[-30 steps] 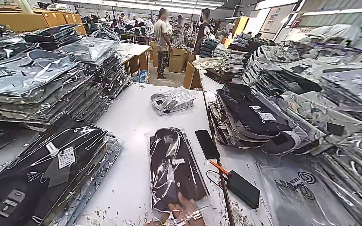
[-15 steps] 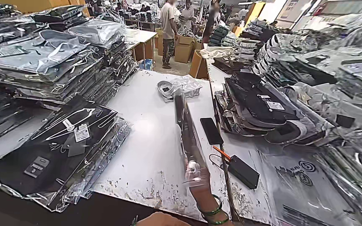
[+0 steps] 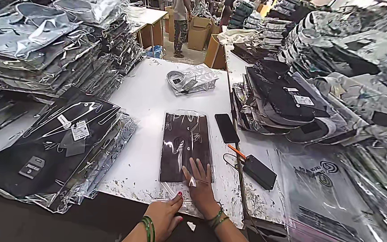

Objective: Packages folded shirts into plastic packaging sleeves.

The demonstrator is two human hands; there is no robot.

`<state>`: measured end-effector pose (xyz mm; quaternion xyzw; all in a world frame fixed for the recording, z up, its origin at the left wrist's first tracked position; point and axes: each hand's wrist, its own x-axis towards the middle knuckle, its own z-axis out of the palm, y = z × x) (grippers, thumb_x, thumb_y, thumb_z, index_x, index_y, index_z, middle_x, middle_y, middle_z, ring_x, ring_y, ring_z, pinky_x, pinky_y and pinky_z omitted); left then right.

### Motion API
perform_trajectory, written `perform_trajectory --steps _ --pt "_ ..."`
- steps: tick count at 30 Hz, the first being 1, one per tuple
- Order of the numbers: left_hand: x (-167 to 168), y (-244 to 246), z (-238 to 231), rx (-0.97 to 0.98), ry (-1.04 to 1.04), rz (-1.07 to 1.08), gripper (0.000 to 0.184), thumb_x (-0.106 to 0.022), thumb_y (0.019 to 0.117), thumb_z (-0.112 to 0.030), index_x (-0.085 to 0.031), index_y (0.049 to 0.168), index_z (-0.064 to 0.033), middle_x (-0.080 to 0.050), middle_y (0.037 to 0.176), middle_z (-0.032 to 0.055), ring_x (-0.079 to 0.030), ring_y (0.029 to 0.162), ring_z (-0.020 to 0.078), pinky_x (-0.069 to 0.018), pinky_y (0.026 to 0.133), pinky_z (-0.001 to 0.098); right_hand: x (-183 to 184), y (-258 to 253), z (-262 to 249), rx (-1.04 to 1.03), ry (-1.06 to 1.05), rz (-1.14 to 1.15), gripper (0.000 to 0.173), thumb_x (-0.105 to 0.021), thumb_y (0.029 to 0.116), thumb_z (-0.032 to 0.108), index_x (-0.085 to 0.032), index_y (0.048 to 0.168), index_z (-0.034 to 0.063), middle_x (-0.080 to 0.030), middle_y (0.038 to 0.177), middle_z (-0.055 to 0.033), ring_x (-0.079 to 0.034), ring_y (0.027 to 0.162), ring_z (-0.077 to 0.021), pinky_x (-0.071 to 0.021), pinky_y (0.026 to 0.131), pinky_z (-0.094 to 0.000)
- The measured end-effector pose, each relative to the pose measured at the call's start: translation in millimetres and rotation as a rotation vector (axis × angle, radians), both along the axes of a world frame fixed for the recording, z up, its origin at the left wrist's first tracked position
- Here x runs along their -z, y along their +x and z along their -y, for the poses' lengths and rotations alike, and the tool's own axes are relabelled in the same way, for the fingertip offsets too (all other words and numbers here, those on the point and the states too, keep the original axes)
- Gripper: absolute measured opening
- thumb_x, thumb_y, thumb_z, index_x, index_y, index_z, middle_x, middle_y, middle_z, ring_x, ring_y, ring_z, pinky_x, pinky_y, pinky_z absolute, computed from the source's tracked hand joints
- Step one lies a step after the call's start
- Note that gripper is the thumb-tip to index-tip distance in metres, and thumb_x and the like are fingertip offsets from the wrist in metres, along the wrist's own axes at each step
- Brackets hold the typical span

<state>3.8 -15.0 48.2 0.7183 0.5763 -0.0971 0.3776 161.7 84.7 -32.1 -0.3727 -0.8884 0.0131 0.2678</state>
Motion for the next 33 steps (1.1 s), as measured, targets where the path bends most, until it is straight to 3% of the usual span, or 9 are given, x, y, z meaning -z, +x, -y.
perform_trajectory --steps 4,6,8,10,12,15,24,27,33 --pt "-11.6 -3.3 -18.5 0.098 -0.129 0.024 0.055 -0.047 0.1083 -0.038 -0.042 0.156 -0.0112 -0.043 0.160 0.0140 -0.063 0.122 0.0420 -0.0482 0.098 0.0626 5.2 0.7 -2.7 0.003 0.016 -0.002 0.046 -0.069 0.0871 0.016 -0.070 0.133 0.0180 -0.055 0.148 -0.0189 -0.051 0.135 -0.0477 -0.0294 0.101 -0.0819" --pt "-21.6 -15.6 -32.5 0.103 -0.001 0.286 0.042 -0.057 0.1045 -0.031 -0.065 0.137 -0.0047 -0.072 0.118 0.0231 -0.071 0.103 0.0434 -0.0497 0.094 0.0649 3.1 5.6 -3.0 0.005 -0.006 -0.012 0.049 -0.067 0.0849 0.009 -0.069 0.133 0.0152 -0.056 0.147 -0.0207 -0.052 0.134 -0.0497 -0.0300 0.100 -0.0823" --pt "-33.0 -18.9 -60.8 0.021 0.386 0.535 0.031 -0.059 0.1018 -0.022 -0.075 0.112 0.0024 -0.074 0.092 0.0209 -0.071 0.083 0.0366 -0.0543 0.080 0.0582 -2.8 8.8 -3.7 0.010 -0.075 -0.017 0.050 -0.069 0.0842 0.006 -0.068 0.134 0.0110 -0.055 0.147 -0.0226 -0.050 0.135 -0.0514 -0.0274 0.101 -0.0839" --pt "-34.1 -11.5 -102.9 -0.051 0.700 0.495 0.040 -0.045 0.1063 -0.029 -0.070 0.126 -0.0041 -0.073 0.120 0.0137 -0.070 0.112 0.0336 -0.0531 0.093 0.0569 -3.7 7.4 -2.2 0.041 -0.071 -0.054 0.046 -0.073 0.0823 0.008 -0.071 0.128 0.0094 -0.061 0.141 -0.0213 -0.054 0.131 -0.0498 -0.0293 0.099 -0.0838" --pt "-10.8 -7.5 -133.1 0.034 0.713 0.348 0.053 -0.036 0.1081 -0.035 -0.049 0.152 -0.0091 -0.046 0.158 0.0088 -0.037 0.149 0.0400 -0.0267 0.115 0.0671 -2.5 7.2 -3.1 0.080 -0.079 -0.062 0.045 -0.070 0.0843 0.010 -0.070 0.128 0.0033 -0.060 0.141 -0.0218 -0.054 0.132 -0.0486 -0.0293 0.102 -0.0817" --pt "37.9 -8.7 -120.2 0.155 0.593 0.182 0.062 -0.032 0.1075 -0.046 -0.034 0.161 -0.0142 -0.024 0.170 0.0077 -0.010 0.157 0.0415 -0.0004 0.115 0.0777 -7.0 19.3 -2.7 0.177 -0.258 -0.030 0.063 -0.064 0.0923 0.024 -0.050 0.143 -0.0111 -0.045 0.153 -0.0284 -0.041 0.144 -0.0471 -0.0296 0.115 -0.0670" --pt "57.8 -13.4 -98.0 0.220 0.673 0.113 0.062 -0.032 0.1067 -0.051 -0.036 0.161 -0.0204 -0.026 0.169 0.0087 -0.018 0.156 0.0394 -0.0064 0.114 0.0779 -41.3 72.5 56.8 0.265 -0.526 0.230 0.044 -0.051 0.1036 0.017 -0.056 0.136 -0.0132 -0.049 0.148 -0.0309 -0.047 0.140 -0.0457 -0.0384 0.116 -0.0521" --pt "57.0 -13.4 -97.6 0.249 0.657 0.118 0.062 -0.036 0.1062 -0.051 -0.035 0.161 -0.0219 -0.025 0.170 0.0078 -0.017 0.157 0.0385 -0.0066 0.114 0.0778 -42.4 69.7 57.0 0.131 -0.342 0.015 0.029 -0.056 0.0973 0.015 -0.074 0.110 -0.0044 -0.074 0.111 -0.0206 -0.071 0.107 -0.0378 -0.0576 0.093 -0.0472" --pt "51.5 -13.2 -98.6 0.245 0.597 0.095 0.061 -0.037 0.1068 -0.049 -0.033 0.162 -0.0225 -0.021 0.171 0.0066 -0.013 0.158 0.0366 -0.0042 0.116 0.0765 -30.4 46.9 40.7 -0.076 -0.319 0.090 0.039 -0.057 0.0989 0.033 -0.071 0.085 0.0006 -0.070 0.093 -0.0174 -0.069 0.091 -0.0370 -0.0569 0.076 -0.0487"
